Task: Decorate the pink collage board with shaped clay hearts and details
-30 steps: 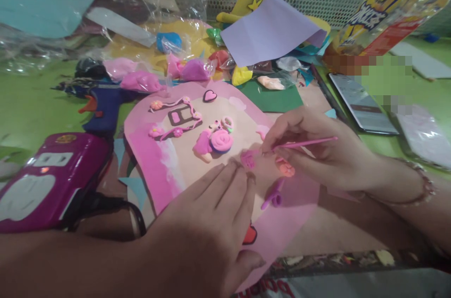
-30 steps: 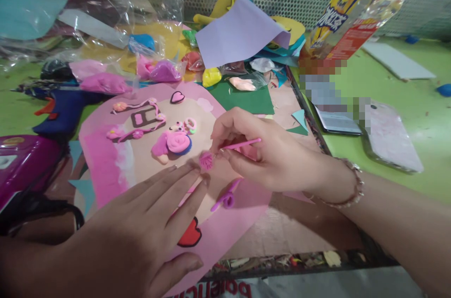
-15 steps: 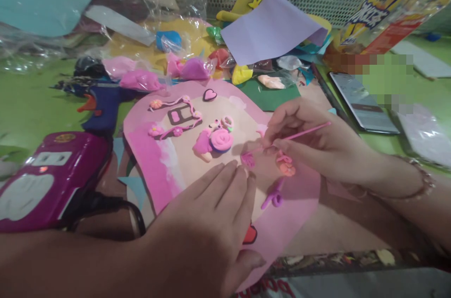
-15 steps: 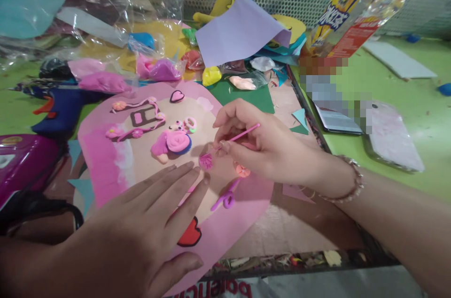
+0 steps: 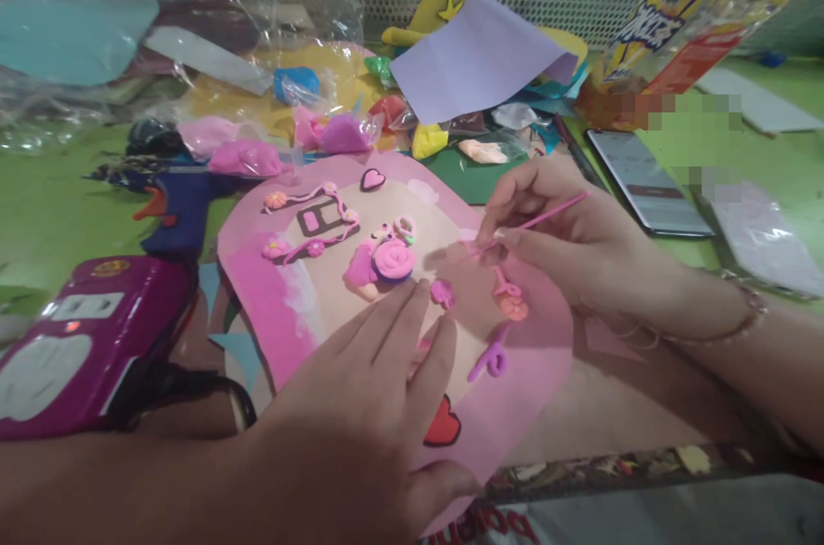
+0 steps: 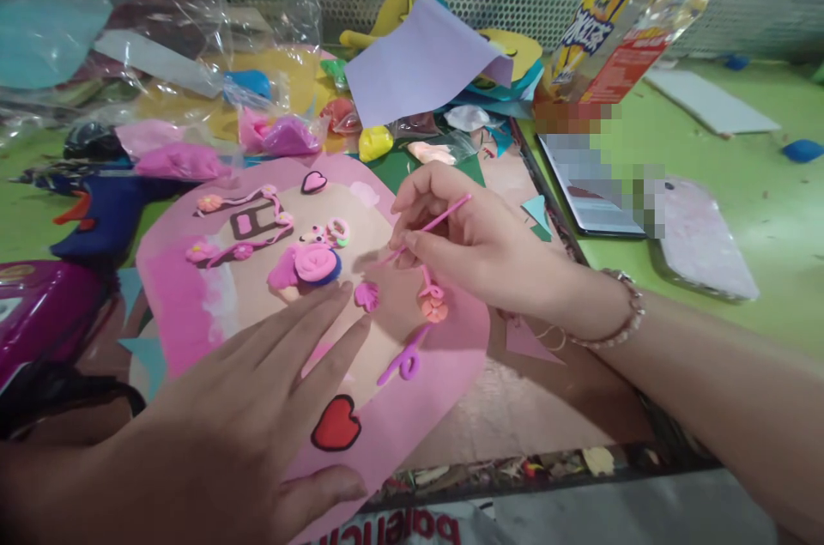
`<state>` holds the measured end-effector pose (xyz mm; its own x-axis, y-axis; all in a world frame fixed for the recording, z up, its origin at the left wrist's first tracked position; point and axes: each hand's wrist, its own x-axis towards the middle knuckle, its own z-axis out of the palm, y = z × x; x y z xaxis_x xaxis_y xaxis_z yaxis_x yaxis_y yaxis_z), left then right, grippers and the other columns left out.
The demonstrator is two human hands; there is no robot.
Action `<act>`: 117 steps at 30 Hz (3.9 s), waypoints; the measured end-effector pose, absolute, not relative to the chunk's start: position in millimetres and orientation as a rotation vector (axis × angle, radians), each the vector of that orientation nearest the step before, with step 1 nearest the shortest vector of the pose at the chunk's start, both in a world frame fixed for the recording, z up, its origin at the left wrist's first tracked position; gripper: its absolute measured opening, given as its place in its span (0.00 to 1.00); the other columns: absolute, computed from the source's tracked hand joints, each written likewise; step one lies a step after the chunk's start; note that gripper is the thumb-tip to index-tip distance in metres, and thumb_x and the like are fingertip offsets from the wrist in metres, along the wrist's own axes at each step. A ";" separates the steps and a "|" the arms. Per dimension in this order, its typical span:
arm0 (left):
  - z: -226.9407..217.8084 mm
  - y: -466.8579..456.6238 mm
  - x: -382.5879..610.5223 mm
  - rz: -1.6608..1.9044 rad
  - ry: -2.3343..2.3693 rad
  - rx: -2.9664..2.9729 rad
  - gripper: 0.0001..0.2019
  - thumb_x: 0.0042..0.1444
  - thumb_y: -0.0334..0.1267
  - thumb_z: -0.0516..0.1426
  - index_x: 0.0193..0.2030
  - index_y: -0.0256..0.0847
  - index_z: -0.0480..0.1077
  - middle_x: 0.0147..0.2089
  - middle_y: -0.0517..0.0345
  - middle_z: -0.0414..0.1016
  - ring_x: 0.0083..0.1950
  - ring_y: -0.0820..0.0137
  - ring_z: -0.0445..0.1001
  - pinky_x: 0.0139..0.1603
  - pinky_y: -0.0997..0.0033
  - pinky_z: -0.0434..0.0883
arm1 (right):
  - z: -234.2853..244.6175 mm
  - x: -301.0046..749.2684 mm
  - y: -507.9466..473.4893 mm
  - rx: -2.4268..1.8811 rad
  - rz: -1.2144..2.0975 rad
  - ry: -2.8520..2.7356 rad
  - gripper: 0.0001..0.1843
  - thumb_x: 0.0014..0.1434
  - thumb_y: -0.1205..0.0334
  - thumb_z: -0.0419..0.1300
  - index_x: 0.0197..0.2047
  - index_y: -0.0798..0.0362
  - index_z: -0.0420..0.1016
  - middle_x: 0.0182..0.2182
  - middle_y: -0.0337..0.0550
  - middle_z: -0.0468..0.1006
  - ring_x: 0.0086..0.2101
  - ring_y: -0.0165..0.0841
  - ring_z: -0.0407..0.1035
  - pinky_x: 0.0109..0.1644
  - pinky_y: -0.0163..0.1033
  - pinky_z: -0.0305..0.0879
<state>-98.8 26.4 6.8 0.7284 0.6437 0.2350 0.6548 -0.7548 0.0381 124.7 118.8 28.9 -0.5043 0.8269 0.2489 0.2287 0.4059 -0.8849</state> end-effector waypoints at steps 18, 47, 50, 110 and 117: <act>11.2 27.6 -97.3 -0.260 -1.195 -2.982 0.41 0.52 0.57 0.58 0.68 0.37 0.55 0.65 0.38 0.61 0.68 0.48 0.55 0.64 0.49 0.59 | 38.2 127.8 107.5 -0.501 0.468 -2.584 0.09 0.58 0.75 0.50 0.39 0.55 0.67 0.32 0.44 0.74 0.34 0.29 0.67 0.38 0.34 0.64; 2.7 32.7 -97.0 -0.334 -1.051 -2.902 0.41 0.52 0.61 0.56 0.60 0.23 0.62 0.63 0.26 0.62 0.62 0.43 0.63 0.55 0.47 0.69 | 37.2 132.8 108.2 -0.485 0.503 -2.513 0.10 0.55 0.77 0.52 0.38 0.54 0.66 0.31 0.41 0.73 0.34 0.28 0.67 0.38 0.34 0.65; 6.7 34.7 -96.1 -0.330 -1.000 -2.897 0.40 0.52 0.60 0.57 0.57 0.18 0.66 0.60 0.22 0.64 0.60 0.41 0.66 0.53 0.46 0.71 | 37.4 133.0 109.1 -0.525 0.649 -2.465 0.12 0.52 0.78 0.53 0.37 0.54 0.66 0.30 0.39 0.73 0.30 0.27 0.67 0.35 0.32 0.65; 3.4 34.2 -96.2 -0.282 -1.060 -2.924 0.41 0.54 0.61 0.55 0.61 0.22 0.62 0.62 0.26 0.63 0.62 0.43 0.63 0.58 0.46 0.66 | 37.7 132.8 110.4 -0.562 0.797 -2.428 0.15 0.50 0.80 0.52 0.37 0.53 0.67 0.29 0.38 0.73 0.29 0.26 0.68 0.32 0.31 0.67; 3.5 34.2 -98.2 -0.274 -1.046 -2.928 0.40 0.56 0.61 0.52 0.60 0.21 0.62 0.62 0.25 0.61 0.63 0.43 0.62 0.58 0.46 0.66 | 36.5 133.4 110.9 -0.551 0.800 -2.421 0.14 0.50 0.80 0.52 0.37 0.55 0.67 0.30 0.39 0.73 0.30 0.25 0.68 0.34 0.30 0.66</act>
<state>-98.2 34.2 3.5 0.7597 0.6271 0.1717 0.6307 -0.7750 0.0397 133.4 110.9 36.5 -0.7784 0.5207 0.3507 0.2093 0.7420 -0.6369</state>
